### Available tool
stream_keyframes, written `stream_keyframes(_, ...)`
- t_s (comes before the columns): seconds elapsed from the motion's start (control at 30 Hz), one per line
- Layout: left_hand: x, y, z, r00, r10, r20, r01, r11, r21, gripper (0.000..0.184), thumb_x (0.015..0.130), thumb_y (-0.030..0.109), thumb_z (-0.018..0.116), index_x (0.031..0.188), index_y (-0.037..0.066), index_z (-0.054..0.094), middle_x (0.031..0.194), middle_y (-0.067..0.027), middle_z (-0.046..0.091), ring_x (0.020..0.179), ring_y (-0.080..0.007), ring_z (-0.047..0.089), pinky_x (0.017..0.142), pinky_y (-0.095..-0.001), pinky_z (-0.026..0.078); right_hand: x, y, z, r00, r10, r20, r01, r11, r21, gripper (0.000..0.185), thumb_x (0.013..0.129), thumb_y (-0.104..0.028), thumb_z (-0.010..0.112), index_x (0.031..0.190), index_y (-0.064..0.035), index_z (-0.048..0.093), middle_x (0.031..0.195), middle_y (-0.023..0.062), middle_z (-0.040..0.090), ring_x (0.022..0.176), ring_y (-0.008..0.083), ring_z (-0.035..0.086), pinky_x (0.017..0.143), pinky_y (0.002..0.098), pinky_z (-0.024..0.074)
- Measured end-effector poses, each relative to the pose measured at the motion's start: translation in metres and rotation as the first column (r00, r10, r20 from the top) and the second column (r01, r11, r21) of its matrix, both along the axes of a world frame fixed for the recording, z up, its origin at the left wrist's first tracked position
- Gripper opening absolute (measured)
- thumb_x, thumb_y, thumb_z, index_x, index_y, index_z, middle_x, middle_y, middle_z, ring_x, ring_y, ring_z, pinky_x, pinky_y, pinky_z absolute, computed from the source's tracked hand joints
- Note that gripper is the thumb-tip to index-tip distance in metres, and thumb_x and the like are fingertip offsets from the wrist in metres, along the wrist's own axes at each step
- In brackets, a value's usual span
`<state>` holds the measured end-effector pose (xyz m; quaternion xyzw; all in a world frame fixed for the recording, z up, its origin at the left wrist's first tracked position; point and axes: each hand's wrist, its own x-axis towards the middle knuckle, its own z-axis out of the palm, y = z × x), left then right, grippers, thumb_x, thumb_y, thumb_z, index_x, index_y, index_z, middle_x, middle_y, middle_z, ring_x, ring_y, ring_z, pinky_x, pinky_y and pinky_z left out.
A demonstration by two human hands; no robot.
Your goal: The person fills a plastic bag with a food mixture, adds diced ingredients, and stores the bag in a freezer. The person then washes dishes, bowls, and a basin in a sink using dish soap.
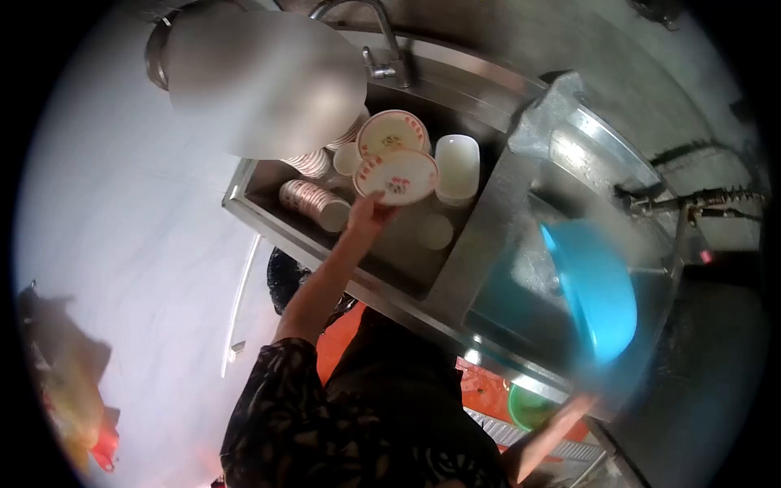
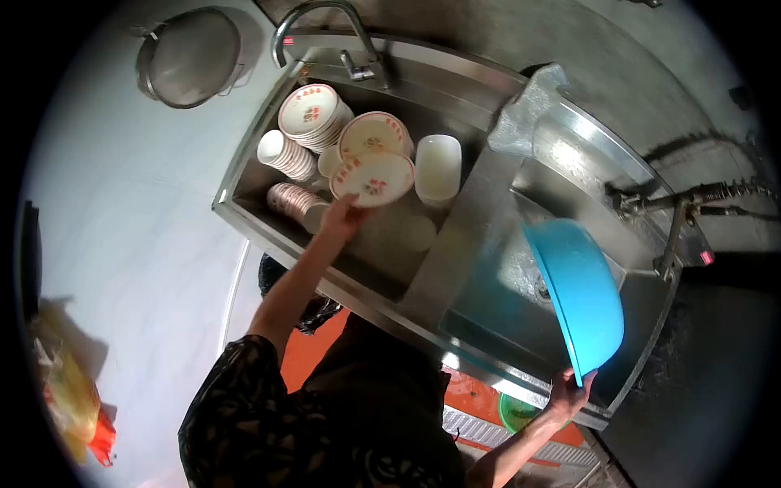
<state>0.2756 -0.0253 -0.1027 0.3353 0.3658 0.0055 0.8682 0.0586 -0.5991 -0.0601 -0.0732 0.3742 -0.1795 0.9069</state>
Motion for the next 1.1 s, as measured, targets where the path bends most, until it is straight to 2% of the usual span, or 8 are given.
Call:
stream_keyframes(0.47, 0.011, 0.054, 0.042, 0.936, -0.300, 0.187, 0.352, 0.757, -0.551, 0.029, 0.087, 0.019, 0.048, 0.110, 0.000, 0.045, 0.098, -0.0140, 0.054, 0.092, -0.0276, 0.051, 0.088, -0.0411, 0.041, 0.049, 0.261, 0.150, 0.998, 0.053, -0.037, -0.057, 0.992, -0.114, 0.037, 0.078, -0.011, 0.063, 0.113, -0.0044, 0.052, 0.117, 0.0111, 0.052, 0.113, 0.0275, 0.046, 0.096, 0.0530, 0.0346)
stream_keyframes(0.5, -0.008, 0.044, 0.070, 0.723, -0.648, 0.238, 0.653, 0.754, 0.068, 0.039, 0.088, 0.027, 0.044, 0.119, 0.002, 0.041, 0.113, -0.0129, 0.049, 0.105, -0.0282, 0.046, 0.093, -0.0439, 0.036, 0.051, 0.284, 0.157, 0.994, 0.034, -0.105, -0.040, 0.997, -0.059, 0.037, 0.078, -0.009, 0.062, 0.114, -0.0043, 0.051, 0.116, 0.0106, 0.052, 0.113, 0.0273, 0.045, 0.095, 0.0493, 0.0371)
stream_keyframes(0.7, -0.040, 0.110, 0.152, 0.939, -0.221, 0.264, 0.309, 0.204, -0.929, 0.060, 0.090, 0.049, 0.034, 0.137, 0.013, 0.026, 0.143, -0.0110, 0.023, 0.130, -0.0293, 0.024, 0.107, -0.0454, 0.016, 0.082, 0.359, 0.135, 0.925, 0.327, 0.194, -0.348, 0.934, 0.084, 0.028, 0.079, -0.012, 0.065, 0.100, 0.0032, 0.054, 0.083, 0.0114, 0.062, 0.075, 0.0188, 0.065, 0.066, 0.0263, 0.0564)
stream_keyframes(0.77, -0.031, 0.126, 0.151, 0.924, -0.380, 0.041, 0.376, 0.922, 0.089, 0.043, 0.092, 0.027, 0.042, 0.126, 0.002, 0.039, 0.127, -0.0142, 0.045, 0.118, -0.0292, 0.041, 0.100, -0.0453, 0.031, 0.093, 0.368, 0.133, 0.883, 0.365, 0.296, -0.422, 0.894, 0.155, 0.032, 0.079, -0.013, 0.065, 0.104, 0.0033, 0.054, 0.091, 0.0129, 0.062, 0.084, 0.0219, 0.063, 0.073, 0.0323, 0.0551)
stream_keyframes(0.83, -0.032, 0.180, 0.151, 0.879, -0.445, 0.170, 0.462, 0.884, -0.074, 0.040, 0.092, 0.022, 0.041, 0.125, -0.001, 0.039, 0.128, -0.0158, 0.044, 0.118, -0.0296, 0.041, 0.100, -0.0463, 0.031, 0.102, 0.393, 0.120, 0.766, 0.464, 0.444, -0.542, 0.838, 0.060, 0.034, 0.080, -0.015, 0.064, 0.107, 0.0026, 0.053, 0.097, 0.0133, 0.061, 0.088, 0.0228, 0.062, 0.077, 0.0351, 0.0530)
stream_keyframes(0.97, -0.065, 0.223, 0.186, 0.899, -0.355, 0.255, 0.433, 0.806, -0.404, 0.039, 0.094, 0.017, 0.035, 0.126, -0.006, 0.036, 0.129, -0.0217, 0.041, 0.120, -0.0318, 0.038, 0.102, -0.0490, 0.028, 0.121, 0.395, 0.064, 0.155, 0.961, 0.230, -0.622, 0.275, -0.733, 0.039, 0.084, -0.023, 0.060, 0.117, -0.0038, 0.052, 0.107, 0.0111, 0.058, 0.102, 0.0210, 0.054, 0.085, 0.0322, 0.0468)
stream_keyframes(1.07, -0.109, 0.222, 0.215, 0.933, -0.361, 0.008, 0.316, 0.828, 0.463, 0.041, 0.095, 0.020, 0.038, 0.130, -0.001, 0.034, 0.135, -0.0167, 0.033, 0.123, -0.0292, 0.033, 0.103, -0.0475, 0.027, 0.149, 0.413, 0.037, 0.031, 0.915, -0.402, -0.771, -0.235, -0.592, 0.036, 0.076, -0.023, 0.063, 0.107, -0.0048, 0.058, 0.097, 0.0066, 0.061, 0.086, 0.0171, 0.058, 0.073, 0.0289, 0.0487)
stream_keyframes(1.1, -0.115, 0.239, 0.219, 0.975, -0.206, 0.085, 0.199, 0.977, 0.082, 0.041, 0.094, 0.020, 0.039, 0.129, -0.003, 0.035, 0.134, -0.0175, 0.033, 0.122, -0.0291, 0.034, 0.103, -0.0466, 0.028, 0.168, 0.441, -0.027, -0.075, 0.806, -0.588, -0.656, -0.484, -0.580, 0.032, 0.075, -0.027, 0.062, 0.096, -0.0021, 0.061, 0.089, 0.0117, 0.062, 0.076, 0.0206, 0.057, 0.068, 0.0339, 0.0461)
